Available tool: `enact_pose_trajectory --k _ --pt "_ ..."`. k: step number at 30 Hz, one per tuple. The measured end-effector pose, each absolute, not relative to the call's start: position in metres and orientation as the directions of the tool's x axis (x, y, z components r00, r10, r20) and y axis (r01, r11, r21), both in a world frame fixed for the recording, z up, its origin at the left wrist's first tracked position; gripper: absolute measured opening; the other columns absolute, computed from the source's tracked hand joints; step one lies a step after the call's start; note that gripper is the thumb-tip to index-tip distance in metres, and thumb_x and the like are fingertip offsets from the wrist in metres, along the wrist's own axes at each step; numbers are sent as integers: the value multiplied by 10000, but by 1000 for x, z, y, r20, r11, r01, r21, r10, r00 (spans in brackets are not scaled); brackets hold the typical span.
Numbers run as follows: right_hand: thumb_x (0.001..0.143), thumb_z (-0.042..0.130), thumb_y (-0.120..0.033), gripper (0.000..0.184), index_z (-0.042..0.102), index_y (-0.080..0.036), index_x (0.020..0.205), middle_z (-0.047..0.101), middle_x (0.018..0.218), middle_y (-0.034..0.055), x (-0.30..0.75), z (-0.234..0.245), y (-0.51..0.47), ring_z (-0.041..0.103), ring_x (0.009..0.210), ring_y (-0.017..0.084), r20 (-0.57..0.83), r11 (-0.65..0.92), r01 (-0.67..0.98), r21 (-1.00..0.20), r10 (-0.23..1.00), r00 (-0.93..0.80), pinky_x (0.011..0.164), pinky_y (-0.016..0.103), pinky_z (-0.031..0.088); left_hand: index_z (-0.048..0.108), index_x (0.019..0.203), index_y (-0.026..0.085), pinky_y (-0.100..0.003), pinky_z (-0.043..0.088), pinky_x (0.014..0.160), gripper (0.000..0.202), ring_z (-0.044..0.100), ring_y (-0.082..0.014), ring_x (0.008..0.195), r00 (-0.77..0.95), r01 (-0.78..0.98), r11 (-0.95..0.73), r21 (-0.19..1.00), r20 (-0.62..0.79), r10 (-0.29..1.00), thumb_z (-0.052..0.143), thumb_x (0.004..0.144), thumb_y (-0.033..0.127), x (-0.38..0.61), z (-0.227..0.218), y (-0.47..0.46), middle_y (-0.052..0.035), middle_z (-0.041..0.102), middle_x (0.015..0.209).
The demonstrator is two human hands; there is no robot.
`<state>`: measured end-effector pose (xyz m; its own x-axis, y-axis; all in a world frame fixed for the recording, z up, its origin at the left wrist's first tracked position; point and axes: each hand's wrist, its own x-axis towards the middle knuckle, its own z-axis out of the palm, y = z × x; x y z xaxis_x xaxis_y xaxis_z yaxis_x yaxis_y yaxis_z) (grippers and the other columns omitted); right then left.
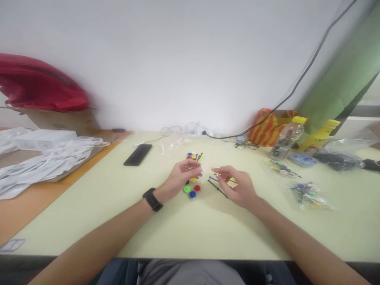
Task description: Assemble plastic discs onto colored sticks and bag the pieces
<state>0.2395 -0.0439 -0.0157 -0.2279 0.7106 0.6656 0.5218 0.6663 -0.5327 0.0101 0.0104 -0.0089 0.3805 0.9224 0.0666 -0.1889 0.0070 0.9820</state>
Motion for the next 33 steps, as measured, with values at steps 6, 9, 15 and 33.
enact_pose_trajectory --k 6,9,15,33 --pt "974 579 -240 193 598 -272 1164 785 1016 43 240 -16 -42 746 754 180 635 652 494 -576 737 -232 696 314 612 736 940 170 -331 552 842 288 704 -203 922 377 -148 -145 978 192 906 886 738 309 11 -8 7 -80 743 1048" --pt "976 587 -273 214 604 -265 1188 763 898 26 241 -15 -41 719 723 179 579 615 512 -600 775 -252 715 323 595 738 978 167 -369 567 889 305 717 -232 968 400 -109 -162 981 192 896 876 752 320 12 -8 5 -95 753 1047" --pt "1003 564 -390 177 584 -238 1091 687 831 11 235 -17 -36 637 666 150 394 487 314 -815 863 -314 619 282 532 736 975 161 -353 587 737 276 727 -244 878 533 -51 -187 981 185 825 848 787 330 15 -9 -3 -127 763 994" --pt "939 433 -140 424 466 -200 1358 725 1099 154 322 -25 13 696 915 299 131 12 999 -42 991 -6 709 351 435 715 917 230 -336 432 710 170 601 -248 771 563 487 -676 553 392 727 652 779 154 -6 -22 13 -65 688 868"
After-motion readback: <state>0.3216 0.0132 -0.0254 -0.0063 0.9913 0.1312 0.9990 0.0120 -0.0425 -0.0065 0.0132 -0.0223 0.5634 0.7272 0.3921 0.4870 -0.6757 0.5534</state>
